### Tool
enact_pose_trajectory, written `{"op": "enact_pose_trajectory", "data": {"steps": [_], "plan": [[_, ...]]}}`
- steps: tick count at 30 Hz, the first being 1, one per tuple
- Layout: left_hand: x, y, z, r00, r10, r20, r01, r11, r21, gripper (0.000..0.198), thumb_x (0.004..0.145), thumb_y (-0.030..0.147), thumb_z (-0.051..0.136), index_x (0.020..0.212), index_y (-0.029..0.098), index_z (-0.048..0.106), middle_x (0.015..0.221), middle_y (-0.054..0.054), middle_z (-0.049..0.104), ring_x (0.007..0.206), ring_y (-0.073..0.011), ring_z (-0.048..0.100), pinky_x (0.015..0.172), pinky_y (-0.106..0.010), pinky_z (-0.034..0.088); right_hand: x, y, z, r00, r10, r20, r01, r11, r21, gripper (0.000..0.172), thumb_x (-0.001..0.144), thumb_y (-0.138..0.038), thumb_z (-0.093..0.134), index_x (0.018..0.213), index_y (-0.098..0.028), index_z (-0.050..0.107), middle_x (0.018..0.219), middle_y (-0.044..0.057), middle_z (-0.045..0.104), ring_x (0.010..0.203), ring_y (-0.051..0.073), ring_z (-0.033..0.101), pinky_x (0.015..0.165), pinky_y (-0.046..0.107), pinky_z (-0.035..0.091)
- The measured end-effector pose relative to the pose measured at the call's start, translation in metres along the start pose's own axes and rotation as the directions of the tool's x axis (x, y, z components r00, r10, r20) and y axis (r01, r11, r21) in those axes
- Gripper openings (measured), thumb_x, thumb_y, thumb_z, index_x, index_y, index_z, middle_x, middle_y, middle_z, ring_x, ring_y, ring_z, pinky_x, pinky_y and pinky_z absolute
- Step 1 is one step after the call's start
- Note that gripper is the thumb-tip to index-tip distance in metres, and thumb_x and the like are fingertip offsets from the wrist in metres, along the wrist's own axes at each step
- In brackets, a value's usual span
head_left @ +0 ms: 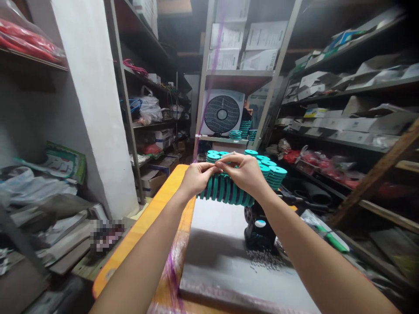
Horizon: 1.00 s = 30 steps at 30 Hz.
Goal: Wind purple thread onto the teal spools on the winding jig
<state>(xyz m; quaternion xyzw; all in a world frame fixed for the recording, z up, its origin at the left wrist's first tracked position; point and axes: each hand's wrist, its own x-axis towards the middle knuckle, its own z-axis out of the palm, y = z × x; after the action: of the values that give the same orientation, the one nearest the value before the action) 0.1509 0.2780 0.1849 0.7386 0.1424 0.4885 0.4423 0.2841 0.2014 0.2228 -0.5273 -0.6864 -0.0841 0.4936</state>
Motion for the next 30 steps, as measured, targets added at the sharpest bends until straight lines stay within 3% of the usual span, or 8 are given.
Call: {"op": "enact_pose_trajectory", "data": {"steps": [4, 12, 15, 20, 23, 25, 27, 30], "plan": [[0.0, 0.0, 0.0, 1.0, 0.015, -0.002, -0.015, 1.0, 0.002, 0.031, 0.079, 0.043, 0.065, 0.092, 0.017, 0.077, 0.089, -0.008, 0.077, 0.088, -0.0251, 0.07, 0.079, -0.033, 0.051, 0.0, 0.001, 0.0, 1.0, 0.003, 0.006, -0.004, 0.997, 0.074, 0.015, 0.077, -0.029, 0.066, 0.084, -0.019, 0.075, 0.086, 0.007, 0.071, 0.078, 0.018, 0.065, 0.065, 0.03, 0.049], [0.0, -0.003, 0.001, 0.999, 0.023, -0.034, -0.023, 1.0, 0.013, 0.026, 0.081, 0.037, 0.063, 0.091, 0.017, 0.077, 0.092, -0.008, 0.077, 0.089, -0.0245, 0.07, 0.081, -0.033, 0.052, 0.0, 0.005, 0.001, 0.999, 0.035, -0.007, -0.033, 0.99, 0.139, 0.013, 0.077, -0.03, 0.066, 0.071, -0.019, 0.07, 0.078, 0.004, 0.07, 0.076, 0.018, 0.063, 0.07, 0.031, 0.047], [0.0, -0.002, 0.002, 0.998, -0.004, -0.065, 0.004, 1.0, -0.007, 0.023, 0.079, 0.034, 0.065, 0.087, 0.016, 0.077, 0.09, -0.009, 0.077, 0.086, -0.0236, 0.07, 0.079, -0.032, 0.052, -0.006, 0.009, -0.002, 0.996, 0.091, -0.017, -0.086, 0.977, 0.193, 0.018, 0.08, -0.035, 0.063, 0.074, -0.019, 0.065, 0.08, 0.004, 0.068, 0.07, 0.016, 0.061, 0.061, 0.028, 0.047], [-0.001, 0.002, 0.001, 0.998, -0.009, -0.058, 0.009, 1.0, 0.002, 0.022, 0.08, 0.033, 0.063, 0.085, 0.015, 0.076, 0.087, -0.009, 0.077, 0.083, -0.0231, 0.071, 0.077, -0.032, 0.053, -0.018, 0.0, -0.007, 0.989, 0.108, 0.103, -0.139, 0.922, 0.361, 0.023, 0.084, -0.042, 0.058, 0.077, -0.021, 0.053, 0.095, 0.003, 0.065, 0.063, 0.012, 0.061, 0.045, 0.023, 0.047], [-0.001, 0.001, 0.001, 0.998, -0.018, -0.057, 0.019, 1.0, 0.018, 0.022, 0.08, 0.032, 0.063, 0.085, 0.016, 0.076, 0.087, -0.008, 0.077, 0.083, -0.0227, 0.071, 0.077, -0.031, 0.052, -0.037, -0.011, -0.003, 0.976, 0.126, 0.18, -0.19, 0.895, 0.404, 0.022, 0.087, -0.041, 0.054, 0.078, -0.022, 0.05, 0.08, 0.001, 0.064, 0.063, 0.013, 0.063, 0.049, 0.024, 0.051], [-0.001, -0.001, 0.001, 0.998, -0.031, -0.057, 0.031, 1.0, 0.003, 0.023, 0.079, 0.035, 0.064, 0.085, 0.016, 0.076, 0.086, -0.008, 0.077, 0.082, -0.0224, 0.071, 0.076, -0.031, 0.053, -0.057, -0.016, 0.006, 0.981, 0.114, 0.16, -0.156, 0.947, 0.283, 0.018, 0.093, -0.034, 0.045, 0.08, -0.022, 0.048, 0.07, -0.002, 0.061, 0.058, 0.011, 0.06, 0.05, 0.022, 0.05], [-0.001, -0.003, 0.002, 0.998, -0.027, -0.058, 0.026, 1.0, -0.005, 0.026, 0.079, 0.038, 0.064, 0.087, 0.016, 0.076, 0.084, -0.008, 0.077, 0.082, -0.0223, 0.071, 0.077, -0.031, 0.053, -0.078, -0.018, 0.02, 0.993, 0.055, 0.107, -0.062, 0.996, 0.057, 0.017, 0.095, -0.022, 0.037, 0.082, -0.021, 0.049, 0.069, -0.001, 0.059, 0.057, 0.01, 0.057, 0.053, 0.021, 0.047], [-0.001, -0.005, 0.002, 0.998, -0.002, -0.066, 0.003, 1.0, 0.02, 0.027, 0.079, 0.04, 0.064, 0.088, 0.017, 0.075, 0.085, -0.009, 0.077, 0.085, -0.0227, 0.071, 0.079, -0.031, 0.052, -0.104, -0.014, 0.044, 0.996, -0.014, 0.093, 0.028, 0.988, -0.154, 0.023, 0.091, -0.011, 0.035, 0.081, -0.018, 0.055, 0.074, 0.004, 0.06, 0.064, 0.013, 0.058, 0.059, 0.025, 0.045]]}}
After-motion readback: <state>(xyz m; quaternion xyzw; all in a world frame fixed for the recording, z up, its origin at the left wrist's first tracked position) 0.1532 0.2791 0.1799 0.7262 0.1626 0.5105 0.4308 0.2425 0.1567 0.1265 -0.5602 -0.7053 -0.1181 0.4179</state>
